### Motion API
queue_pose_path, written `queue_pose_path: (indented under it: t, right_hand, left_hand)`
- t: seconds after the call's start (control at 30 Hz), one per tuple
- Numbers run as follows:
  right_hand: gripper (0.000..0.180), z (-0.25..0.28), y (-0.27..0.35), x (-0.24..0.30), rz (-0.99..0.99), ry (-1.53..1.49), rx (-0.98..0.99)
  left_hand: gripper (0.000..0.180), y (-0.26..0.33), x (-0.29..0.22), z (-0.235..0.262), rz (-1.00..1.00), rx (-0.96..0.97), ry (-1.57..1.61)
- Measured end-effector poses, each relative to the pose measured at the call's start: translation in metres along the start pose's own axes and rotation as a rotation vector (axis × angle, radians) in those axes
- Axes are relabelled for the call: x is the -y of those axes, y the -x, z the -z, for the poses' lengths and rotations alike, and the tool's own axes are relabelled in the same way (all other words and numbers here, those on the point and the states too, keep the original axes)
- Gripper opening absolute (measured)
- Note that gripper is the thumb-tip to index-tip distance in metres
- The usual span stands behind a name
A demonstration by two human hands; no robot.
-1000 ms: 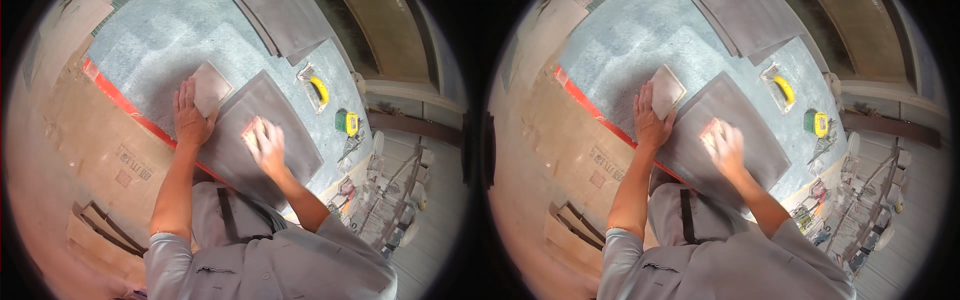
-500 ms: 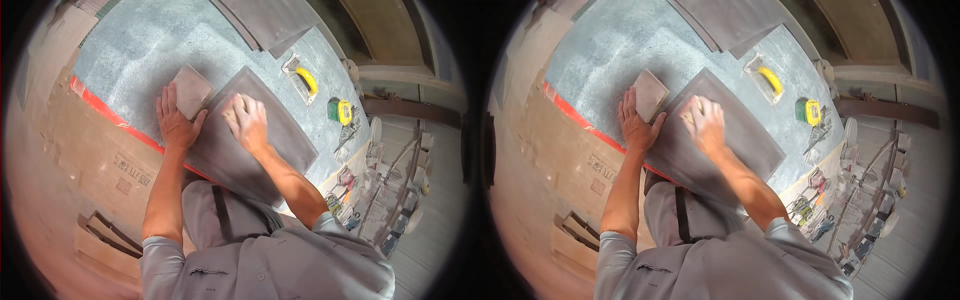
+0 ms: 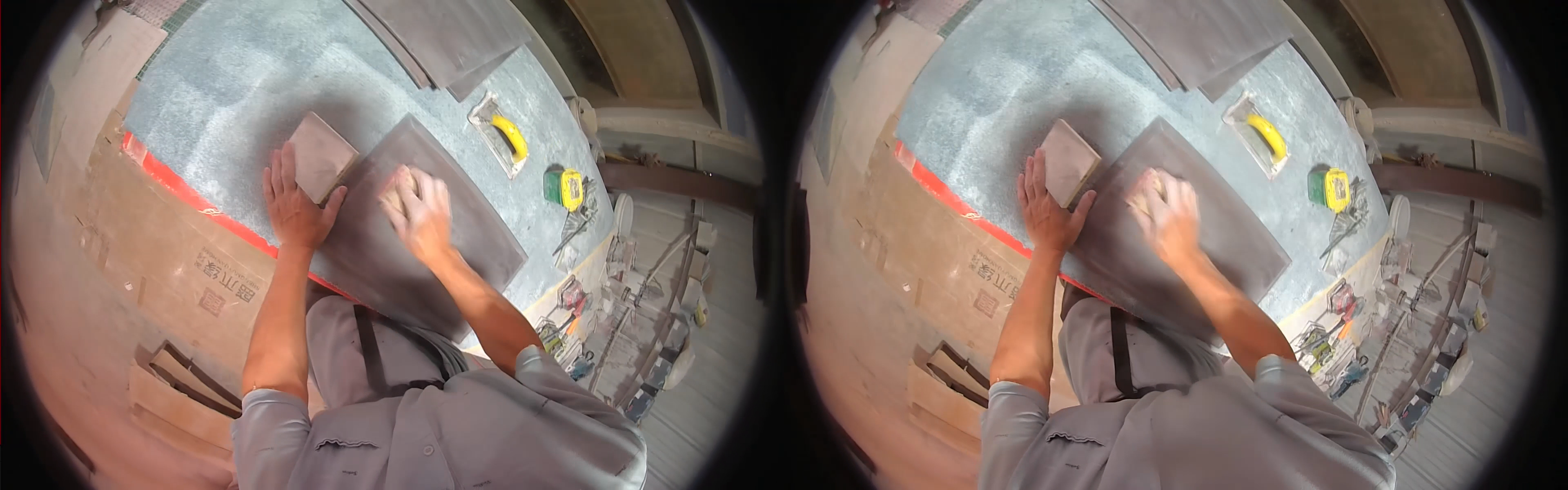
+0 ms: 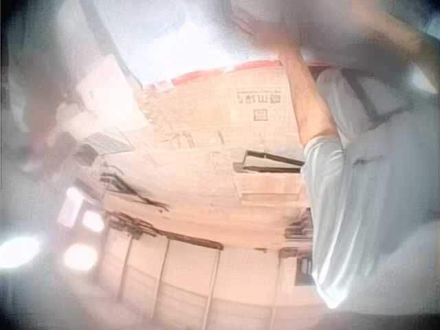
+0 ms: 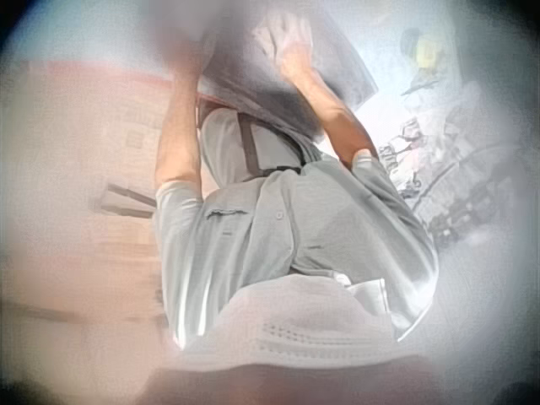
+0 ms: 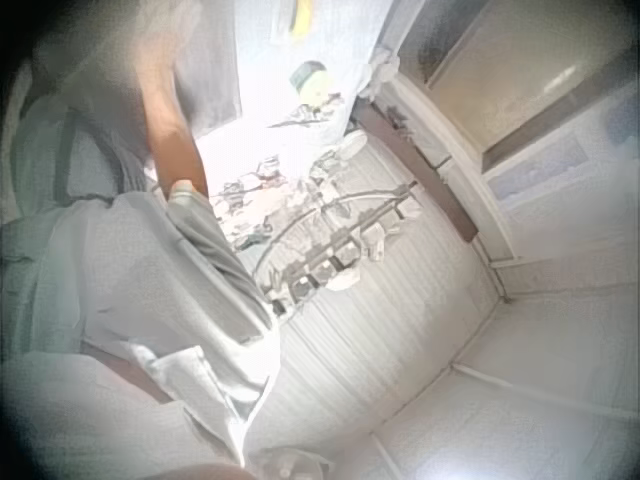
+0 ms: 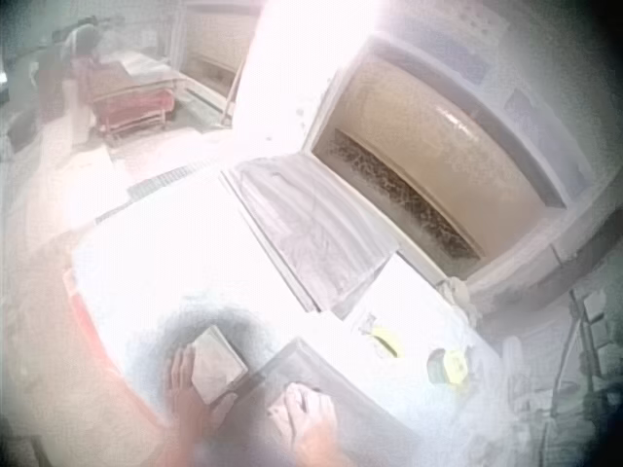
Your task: The person sands a dark-colored board using a sanding block, applies filler to imperfections with a putty knife, and then sands the surface again using a hand sander.
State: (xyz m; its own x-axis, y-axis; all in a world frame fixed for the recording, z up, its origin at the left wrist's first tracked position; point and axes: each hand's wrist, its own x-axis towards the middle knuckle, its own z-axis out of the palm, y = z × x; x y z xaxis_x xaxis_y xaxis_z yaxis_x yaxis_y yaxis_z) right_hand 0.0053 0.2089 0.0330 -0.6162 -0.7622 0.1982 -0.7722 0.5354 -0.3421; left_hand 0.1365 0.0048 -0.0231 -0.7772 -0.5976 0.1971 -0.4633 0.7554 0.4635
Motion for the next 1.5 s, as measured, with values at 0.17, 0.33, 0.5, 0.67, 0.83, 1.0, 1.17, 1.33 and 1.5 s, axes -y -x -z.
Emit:
queue_pose_path:
  t: [0.17, 0.33, 0.5, 0.67, 0.83, 1.0, 1.17, 1.33, 1.5]
  right_hand:
    - [0.064, 0.001, -0.004, 0.001, -0.017, 0.082, 0.016]
    - [0.065, 0.0, 0.007, -0.006, -0.006, 0.004, -0.048]
    - [0.064, -0.007, -0.009, 0.0, -0.025, 0.076, -0.044]
    - [0.059, 0.0, -0.014, -0.013, 0.006, -0.04, -0.052]
    - [0.06, 0.075, 0.164, -0.088, -0.264, 0.082, 0.041]
    - [0.064, 0.038, 0.06, -0.058, -0.06, 0.048, -0.012]
    - [0.065, 0.004, -0.054, -0.028, 0.011, 0.005, 0.022]
    - [0.07, 0.02, -0.01, -0.046, 0.003, 0.053, 0.057]
    - [0.067, 0.017, -0.041, -0.036, 0.039, -0.021, 0.04]
  left_hand:
    - [0.099, -0.003, -0.006, -0.001, 0.06, 0.02, 0.03]
    - [0.093, 0.002, 0.002, -0.002, 0.017, 0.006, -0.007]
    - [0.096, -0.002, -0.004, -0.005, 0.041, -0.032, 0.08]
    - [0.104, -0.001, 0.002, -0.002, 0.02, -0.018, 0.07]
    - [0.1, -0.001, -0.001, -0.004, 0.048, 0.083, -0.067]
    - [0.1, -0.002, -0.003, -0.005, 0.049, 0.058, 0.012]
    - [0.102, 0.001, 0.005, -0.008, 0.005, 0.003, 0.047]
    - [0.102, -0.004, -0.003, -0.006, -0.005, 0.015, -0.031]
    - [0.099, 0.002, 0.002, -0.006, 0.03, -0.015, 0.051]
